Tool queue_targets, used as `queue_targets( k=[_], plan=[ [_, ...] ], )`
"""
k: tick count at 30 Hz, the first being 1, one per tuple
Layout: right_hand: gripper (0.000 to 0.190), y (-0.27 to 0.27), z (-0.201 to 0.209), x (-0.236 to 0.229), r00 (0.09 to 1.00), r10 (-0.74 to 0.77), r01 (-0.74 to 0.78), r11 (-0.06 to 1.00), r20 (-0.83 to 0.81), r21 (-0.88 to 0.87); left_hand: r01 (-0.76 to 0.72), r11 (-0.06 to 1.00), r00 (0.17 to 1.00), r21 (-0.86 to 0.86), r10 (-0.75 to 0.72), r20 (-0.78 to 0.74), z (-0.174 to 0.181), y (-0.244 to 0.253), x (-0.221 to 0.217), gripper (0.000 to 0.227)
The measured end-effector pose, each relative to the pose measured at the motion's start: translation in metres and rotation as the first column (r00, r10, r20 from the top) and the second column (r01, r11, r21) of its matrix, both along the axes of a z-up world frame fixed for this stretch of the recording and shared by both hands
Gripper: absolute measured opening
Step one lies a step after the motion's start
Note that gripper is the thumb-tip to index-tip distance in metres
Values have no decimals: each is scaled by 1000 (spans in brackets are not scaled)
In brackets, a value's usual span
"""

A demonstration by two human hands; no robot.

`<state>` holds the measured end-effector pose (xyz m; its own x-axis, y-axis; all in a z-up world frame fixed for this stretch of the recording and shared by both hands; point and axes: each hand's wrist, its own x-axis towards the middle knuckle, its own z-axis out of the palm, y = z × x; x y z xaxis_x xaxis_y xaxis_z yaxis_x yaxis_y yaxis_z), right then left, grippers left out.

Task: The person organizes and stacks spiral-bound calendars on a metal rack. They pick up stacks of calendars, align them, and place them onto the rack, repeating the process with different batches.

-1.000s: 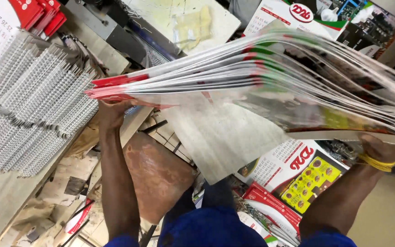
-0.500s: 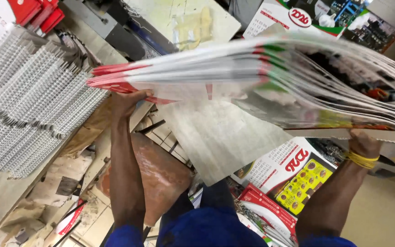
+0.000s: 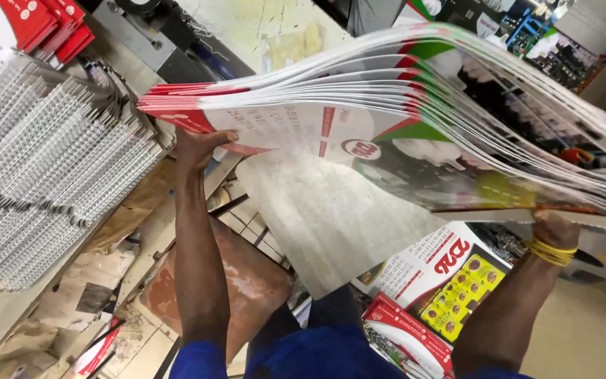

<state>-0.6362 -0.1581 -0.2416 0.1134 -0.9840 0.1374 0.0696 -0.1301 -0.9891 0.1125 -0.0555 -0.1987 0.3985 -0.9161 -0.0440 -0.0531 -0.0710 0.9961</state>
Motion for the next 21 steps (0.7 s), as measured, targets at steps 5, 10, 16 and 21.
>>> queue_targets(
  k=[5, 10, 16, 21],
  plan=[
    [34, -7, -3, 12, 998, -52, 52, 998, 21, 39, 62, 962, 994, 266, -36, -102, 160, -28, -36, 11],
    [38, -2, 3, 23, 995, -94, 92, 993, 34, 70, 33, 999, 992, -16, -35, -119, 48, -24, -10, 67],
    [43, 32, 13, 46, 985, -158, 150, 981, 62, 123, -205, 979, 967, 17, 205, -151, 72, 1, -45, 100],
    [48, 68, 34, 64, 962, -260, 248, 960, 82, 132, -101, 991, 993, -92, 96, -62, 185, 9, -122, 54]
  ],
)
